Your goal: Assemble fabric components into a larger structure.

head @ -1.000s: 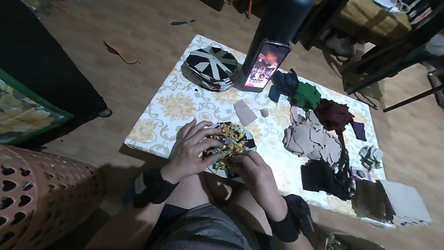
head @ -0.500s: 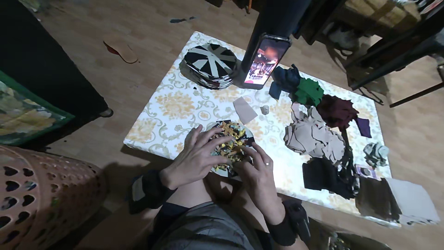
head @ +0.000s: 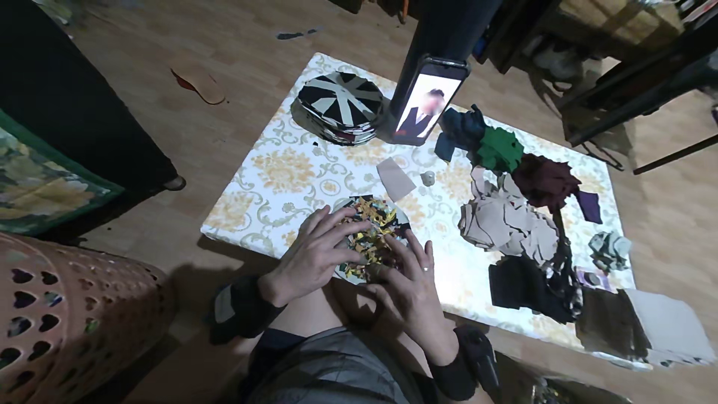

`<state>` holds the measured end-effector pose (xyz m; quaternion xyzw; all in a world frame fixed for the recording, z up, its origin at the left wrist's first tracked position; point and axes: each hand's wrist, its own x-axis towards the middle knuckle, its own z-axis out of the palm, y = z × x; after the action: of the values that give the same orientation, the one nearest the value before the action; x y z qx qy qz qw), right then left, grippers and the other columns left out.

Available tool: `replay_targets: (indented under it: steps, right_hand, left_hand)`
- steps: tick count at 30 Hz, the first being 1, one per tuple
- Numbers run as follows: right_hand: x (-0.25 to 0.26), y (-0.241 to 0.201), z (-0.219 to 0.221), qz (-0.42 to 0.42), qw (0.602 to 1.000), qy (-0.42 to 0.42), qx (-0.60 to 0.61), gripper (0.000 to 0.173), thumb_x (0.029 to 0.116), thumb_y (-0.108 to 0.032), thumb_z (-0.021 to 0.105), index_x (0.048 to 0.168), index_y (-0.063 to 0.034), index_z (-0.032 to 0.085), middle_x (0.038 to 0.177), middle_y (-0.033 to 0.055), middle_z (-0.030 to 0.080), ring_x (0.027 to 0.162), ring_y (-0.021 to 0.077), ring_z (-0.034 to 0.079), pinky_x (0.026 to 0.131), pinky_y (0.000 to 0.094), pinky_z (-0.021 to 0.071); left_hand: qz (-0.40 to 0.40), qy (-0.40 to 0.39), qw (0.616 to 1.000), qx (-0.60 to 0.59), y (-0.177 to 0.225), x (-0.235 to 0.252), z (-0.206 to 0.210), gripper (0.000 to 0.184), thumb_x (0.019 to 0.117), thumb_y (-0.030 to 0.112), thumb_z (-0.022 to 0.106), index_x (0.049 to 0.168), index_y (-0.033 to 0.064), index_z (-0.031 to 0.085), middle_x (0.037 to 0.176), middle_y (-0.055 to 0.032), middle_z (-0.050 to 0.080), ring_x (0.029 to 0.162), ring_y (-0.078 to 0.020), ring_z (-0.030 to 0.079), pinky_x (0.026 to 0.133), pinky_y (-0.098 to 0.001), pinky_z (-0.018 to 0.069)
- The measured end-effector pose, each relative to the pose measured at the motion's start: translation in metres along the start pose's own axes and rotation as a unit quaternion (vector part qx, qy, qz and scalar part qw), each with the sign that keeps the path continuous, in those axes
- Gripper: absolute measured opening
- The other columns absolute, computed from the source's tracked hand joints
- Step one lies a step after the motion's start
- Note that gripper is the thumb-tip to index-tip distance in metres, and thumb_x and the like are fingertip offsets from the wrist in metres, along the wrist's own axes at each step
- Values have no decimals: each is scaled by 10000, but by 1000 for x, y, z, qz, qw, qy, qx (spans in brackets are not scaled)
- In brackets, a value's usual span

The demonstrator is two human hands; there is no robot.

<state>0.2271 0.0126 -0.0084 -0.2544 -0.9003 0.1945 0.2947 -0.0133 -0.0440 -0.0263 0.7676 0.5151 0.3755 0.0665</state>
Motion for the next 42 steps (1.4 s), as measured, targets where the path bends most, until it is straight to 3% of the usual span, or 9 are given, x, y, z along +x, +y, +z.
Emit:
replay_targets:
  steps: [3, 6, 9, 14, 20, 24, 31, 38, 42]
  right_hand:
    - [-5, 4, -8, 11, 1000, 27, 3, 328, 1009, -461, 599, 1079, -182, 757, 1475, 135, 568, 1474, 437, 366, 1174, 749, 180]
    - [-11, 6, -10, 11, 999, 29, -15, 392, 1012, -519, 561, 1116, -190, 746, 1497, 139, 545, 1487, 439, 340, 1177, 745, 159]
    - [-13, 6, -6, 21, 998, 7, -61, 437, 1000, -570, 539, 1156, -225, 757, 1516, 117, 535, 1482, 457, 343, 1160, 767, 169]
    - [-14, 4, -9, 30, 996, 10, -88, 459, 1007, -576, 521, 1178, -210, 740, 1530, 116, 521, 1481, 460, 343, 1158, 765, 159]
    - [-30, 5, -20, 65, 991, 64, -95, 521, 1021, -595, 468, 1231, -187, 715, 1505, 146, 539, 1485, 456, 334, 1165, 756, 128]
    - [-39, 2, -19, 87, 986, 54, -130, 580, 1021, -619, 434, 1260, -171, 714, 1496, 174, 543, 1458, 497, 360, 1136, 788, 144]
    - [-31, -5, -9, 65, 989, 13, -132, 611, 1018, -650, 386, 1341, -225, 683, 1541, 133, 509, 1465, 484, 359, 1133, 784, 162]
    - [-38, 5, -21, 103, 979, 82, -155, 433, 1051, -480, 483, 1264, -178, 709, 1466, 151, 577, 1449, 487, 380, 1114, 805, 135]
    - [-29, 9, -15, 112, 977, 92, -157, 251, 1011, -334, 598, 1129, -181, 759, 1419, 122, 621, 1429, 498, 406, 1082, 848, 127]
  left_hand:
    - [1, 24, 999, -22, 3, -1, -1, 227, 1033, 283, 546, 1068, 249, 768, 1430, 20, 608, 1479, -250, 391, 1222, -613, 238]
    - [45, -20, 999, -20, 5, -1, -3, 273, 1031, 424, 527, 1166, 323, 742, 1451, 55, 595, 1492, -252, 366, 1215, -647, 190]
    - [73, -56, 996, 1, 4, -1, -2, 276, 1024, 462, 535, 1106, 354, 776, 1408, 88, 633, 1479, -243, 395, 1198, -698, 140]
    - [70, -62, 996, 5, 3, -1, -2, 307, 1025, 460, 520, 1070, 312, 785, 1378, 98, 654, 1468, -223, 416, 1197, -708, 121]
    - [47, -26, 999, 3, 9, 0, -3, 454, 1025, 539, 457, 1296, 264, 697, 1419, 65, 628, 1455, -224, 430, 1194, -689, 157]
    - [24, -54, 996, 70, 18, 3, 1, 447, 1046, 513, 433, 1327, 270, 683, 1475, 79, 582, 1483, -271, 389, 1154, -741, 148]
    - [30, -87, 990, 104, 23, 11, 1, 441, 1057, 522, 405, 1319, 315, 693, 1499, 47, 563, 1493, -330, 367, 1112, -807, 125]
    - [-9, -38, 992, 119, 27, 7, 1, 407, 1060, 470, 431, 1345, 300, 667, 1533, 17, 527, 1494, -327, 365, 1120, -791, 138]
    - [-52, -27, 991, 119, 41, 19, 15, 435, 1047, 473, 453, 1370, 267, 659, 1553, -38, 499, 1505, -357, 330, 1120, -799, 120]
